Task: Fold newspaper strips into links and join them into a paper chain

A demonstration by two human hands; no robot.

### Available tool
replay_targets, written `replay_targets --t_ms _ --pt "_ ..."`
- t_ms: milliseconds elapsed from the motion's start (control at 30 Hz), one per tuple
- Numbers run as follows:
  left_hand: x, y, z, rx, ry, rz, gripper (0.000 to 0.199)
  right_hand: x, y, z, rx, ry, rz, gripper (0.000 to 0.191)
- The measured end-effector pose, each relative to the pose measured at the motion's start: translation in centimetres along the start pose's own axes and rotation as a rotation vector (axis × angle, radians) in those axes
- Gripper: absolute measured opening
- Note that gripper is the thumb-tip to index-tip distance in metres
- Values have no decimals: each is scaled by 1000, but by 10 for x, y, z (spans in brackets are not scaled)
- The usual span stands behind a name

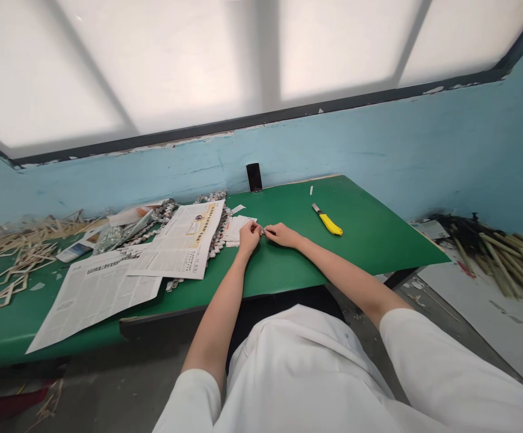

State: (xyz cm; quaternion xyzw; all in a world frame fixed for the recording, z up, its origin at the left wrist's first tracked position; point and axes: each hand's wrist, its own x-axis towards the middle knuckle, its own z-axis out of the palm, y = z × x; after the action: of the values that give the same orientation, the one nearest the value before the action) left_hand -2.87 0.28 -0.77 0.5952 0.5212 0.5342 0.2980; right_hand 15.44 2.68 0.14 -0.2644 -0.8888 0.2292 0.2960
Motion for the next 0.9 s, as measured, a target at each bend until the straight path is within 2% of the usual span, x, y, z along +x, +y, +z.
replay_targets --t_ms 100,167,333,667,900 --pt "-2 0 3 42 -96 49 13 0 3 1 -13 -18 -11 33" --pt "-3 0 4 71 -102 57 12 1 6 3 -22 -23 -17 34" --pt "-2 2 5 90 -25 1 12 3 9 6 -25 12 -17 35" --pt "3 -3 2 45 220 -127 13 5 5 6 17 35 15 37" --pt "5 -7 1 34 252 -106 13 5 5 6 -1 38 -6 39"
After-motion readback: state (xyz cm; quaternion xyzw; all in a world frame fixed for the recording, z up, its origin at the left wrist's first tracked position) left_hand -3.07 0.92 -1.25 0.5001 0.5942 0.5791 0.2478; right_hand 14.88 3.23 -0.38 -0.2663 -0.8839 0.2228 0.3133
